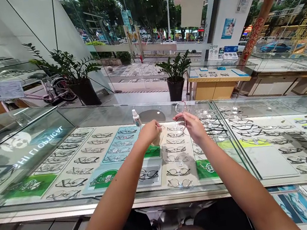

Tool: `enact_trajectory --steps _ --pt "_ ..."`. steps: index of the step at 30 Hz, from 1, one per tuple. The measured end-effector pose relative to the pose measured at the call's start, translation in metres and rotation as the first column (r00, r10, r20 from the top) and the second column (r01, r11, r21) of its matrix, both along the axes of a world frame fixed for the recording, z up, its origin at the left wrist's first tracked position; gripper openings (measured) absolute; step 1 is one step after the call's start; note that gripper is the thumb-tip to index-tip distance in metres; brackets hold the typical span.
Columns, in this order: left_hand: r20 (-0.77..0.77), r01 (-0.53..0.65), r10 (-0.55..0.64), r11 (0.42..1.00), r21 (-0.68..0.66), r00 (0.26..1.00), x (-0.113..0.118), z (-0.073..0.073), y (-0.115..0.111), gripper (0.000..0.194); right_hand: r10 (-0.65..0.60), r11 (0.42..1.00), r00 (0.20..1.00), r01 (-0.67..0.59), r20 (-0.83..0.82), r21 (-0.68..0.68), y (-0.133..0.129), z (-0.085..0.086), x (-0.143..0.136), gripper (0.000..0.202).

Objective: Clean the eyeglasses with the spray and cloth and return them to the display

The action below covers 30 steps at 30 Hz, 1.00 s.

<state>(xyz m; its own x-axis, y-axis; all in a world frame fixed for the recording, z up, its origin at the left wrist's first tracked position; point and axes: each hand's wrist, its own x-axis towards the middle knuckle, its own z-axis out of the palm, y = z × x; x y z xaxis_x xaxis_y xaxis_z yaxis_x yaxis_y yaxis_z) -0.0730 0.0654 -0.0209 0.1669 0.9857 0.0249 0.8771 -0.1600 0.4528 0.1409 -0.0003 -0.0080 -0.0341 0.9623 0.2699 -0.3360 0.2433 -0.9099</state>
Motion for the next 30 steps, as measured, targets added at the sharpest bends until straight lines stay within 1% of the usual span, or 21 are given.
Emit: enact_trajectory --steps 2,3,5,7,9,11,12,13,15,17,19,21,23,25,26,28,30 --pt "-0.015 -0.016 0.016 0.999 -0.027 1.000 -0.005 0.000 0.002 0.010 -0.011 1.000 1.000 0.011 0.003 -0.010 -0.001 0.001 0.000 0.026" --pt "-0.025 -0.031 0.030 0.999 -0.036 0.999 -0.007 0.000 0.004 0.014 -0.014 1.000 1.000 0.014 0.008 -0.017 -0.001 0.001 0.000 0.027" --pt "-0.039 -0.061 0.059 0.997 -0.038 0.997 -0.011 0.001 0.006 0.031 -0.021 0.999 1.000 0.021 0.023 -0.027 -0.001 0.002 -0.001 0.027" --pt "-0.071 -0.068 0.064 0.996 -0.055 0.995 -0.015 0.003 0.008 0.047 -0.029 0.999 0.999 0.030 0.036 -0.030 -0.002 0.002 -0.001 0.028" --pt "-0.130 -0.054 0.037 0.990 -0.128 0.991 -0.018 0.008 0.007 0.050 -0.033 0.999 0.999 0.034 0.035 -0.024 -0.002 0.002 -0.001 0.028" --pt "-0.156 -0.018 -0.015 0.977 -0.211 0.988 -0.020 0.014 0.005 0.047 -0.031 0.999 0.999 0.031 0.030 -0.023 -0.002 0.003 -0.001 0.029" --pt "-0.127 0.018 -0.048 0.974 -0.224 0.991 -0.021 0.018 0.004 0.044 -0.030 0.999 0.999 0.031 0.031 -0.024 -0.002 0.003 -0.001 0.029" --pt "-0.064 0.062 -0.078 0.976 -0.210 0.995 -0.021 0.021 0.002 0.042 -0.031 0.999 0.999 0.032 0.034 -0.025 -0.002 0.003 -0.001 0.030" --pt "0.123 0.132 -0.116 0.982 -0.132 0.986 -0.020 0.027 -0.001 0.038 -0.034 0.999 0.999 0.035 0.038 -0.029 -0.002 0.004 -0.001 0.031" --pt "0.318 0.126 -0.105 0.991 -0.048 0.942 -0.018 0.031 -0.003 0.035 -0.031 0.999 0.999 0.032 0.034 -0.029 -0.001 0.003 -0.001 0.031" --pt "0.464 0.076 -0.077 0.997 0.021 0.882 -0.016 0.033 -0.003 0.033 -0.021 0.999 0.999 0.022 0.029 -0.033 -0.001 0.002 0.000 0.031" --pt "0.589 0.044 -0.077 0.997 0.070 0.805 -0.016 0.033 -0.002 0.032 -0.012 0.999 1.000 0.013 0.027 -0.030 -0.001 0.001 0.000 0.030" --pt "0.699 0.063 -0.102 0.995 0.081 0.708 -0.015 0.032 0.000 0.033 -0.009 1.000 1.000 0.009 0.028 -0.018 -0.001 0.000 0.000 0.029" --pt "0.777 0.108 -0.113 0.992 0.059 0.619 -0.015 0.031 0.000 0.039 -0.007 1.000 0.999 0.007 0.032 -0.006 -0.001 -0.001 0.001 0.029" --pt "0.802 0.133 -0.114 0.990 0.044 0.587 -0.014 0.032 0.000 0.045 -0.005 1.000 0.999 0.005 0.035 -0.006 -0.001 -0.001 0.001 0.028" --pt "0.834 0.176 -0.108 0.984 0.014 0.541 -0.012 0.033 -0.003 0.054 -0.004 1.000 0.999 0.004 0.036 -0.006 -0.001 -0.001 0.001 0.028" --pt "0.855 0.200 -0.098 0.980 -0.007 0.509 -0.009 0.034 -0.007 0.060 -0.003 1.000 0.999 0.003 0.033 -0.002 -0.001 -0.001 0.001 0.028"
